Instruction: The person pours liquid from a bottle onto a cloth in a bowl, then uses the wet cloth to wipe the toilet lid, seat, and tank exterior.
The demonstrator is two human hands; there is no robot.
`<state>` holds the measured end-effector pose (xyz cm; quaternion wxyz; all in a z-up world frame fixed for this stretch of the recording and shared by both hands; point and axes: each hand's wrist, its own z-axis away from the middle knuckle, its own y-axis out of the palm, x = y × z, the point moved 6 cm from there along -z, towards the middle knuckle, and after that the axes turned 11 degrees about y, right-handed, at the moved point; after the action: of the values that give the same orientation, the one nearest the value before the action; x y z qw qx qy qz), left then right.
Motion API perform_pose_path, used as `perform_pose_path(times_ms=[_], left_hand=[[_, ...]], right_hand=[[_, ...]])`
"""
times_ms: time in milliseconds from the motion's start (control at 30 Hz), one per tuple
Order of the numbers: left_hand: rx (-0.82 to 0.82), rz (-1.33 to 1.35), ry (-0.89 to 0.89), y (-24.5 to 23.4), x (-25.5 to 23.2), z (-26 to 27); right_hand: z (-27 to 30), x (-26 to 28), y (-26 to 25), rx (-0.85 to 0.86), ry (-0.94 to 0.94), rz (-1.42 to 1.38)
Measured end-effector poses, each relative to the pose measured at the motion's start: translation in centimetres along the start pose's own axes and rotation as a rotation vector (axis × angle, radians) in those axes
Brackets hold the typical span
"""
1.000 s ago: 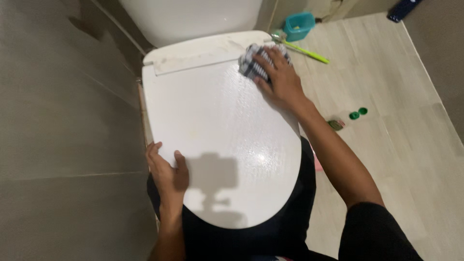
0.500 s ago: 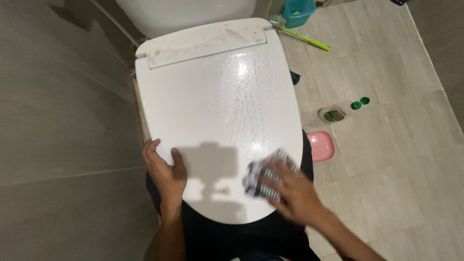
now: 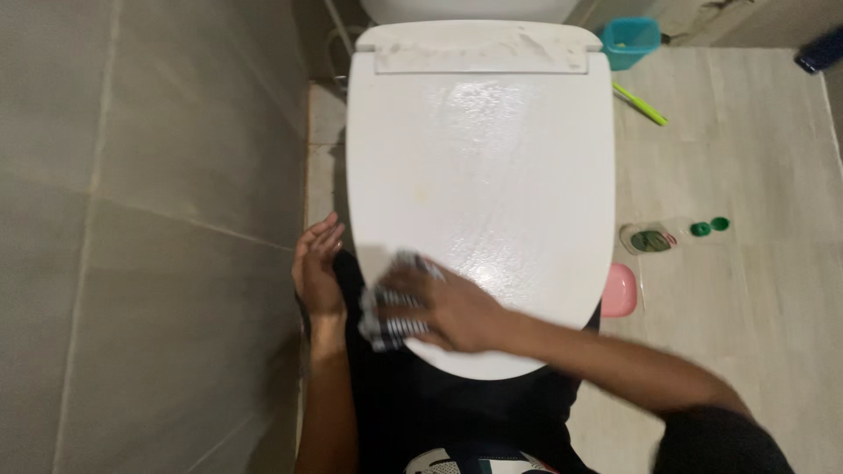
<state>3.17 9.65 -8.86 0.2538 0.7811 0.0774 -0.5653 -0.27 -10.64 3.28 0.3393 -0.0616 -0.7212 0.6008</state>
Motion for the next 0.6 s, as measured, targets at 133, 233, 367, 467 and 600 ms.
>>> perform_pose_path(times_ms=[133,233,367,467,600], left_hand=[[-0.124,-0.195,-0.102,-2.0,-0.7,1.7],[-0.076,-0.365,-0.061,-0.6,-1.4,3.5],[0.043,-0.340,-0.120,4.2,-1.5,6.0],[0.069,-0.379,-0.058,6.1,-2.1,6.6],[0.044,-0.465,0.086,5.9,-2.2,6.3]], right_hand=[[-7.2,-3.2,-0.6,-0.069,-0.011,0.041],[-13.6,-6.7,-2.3,-0.141,0.092,0.254],[-18.3,-11.5,-6.5,-0.299,0.263,0.247],[-18.7,-11.3,-6.2,-0.342,0.172,0.329],[-15.9,-7.1,-2.8,-0.201,-0.073,0.186]])
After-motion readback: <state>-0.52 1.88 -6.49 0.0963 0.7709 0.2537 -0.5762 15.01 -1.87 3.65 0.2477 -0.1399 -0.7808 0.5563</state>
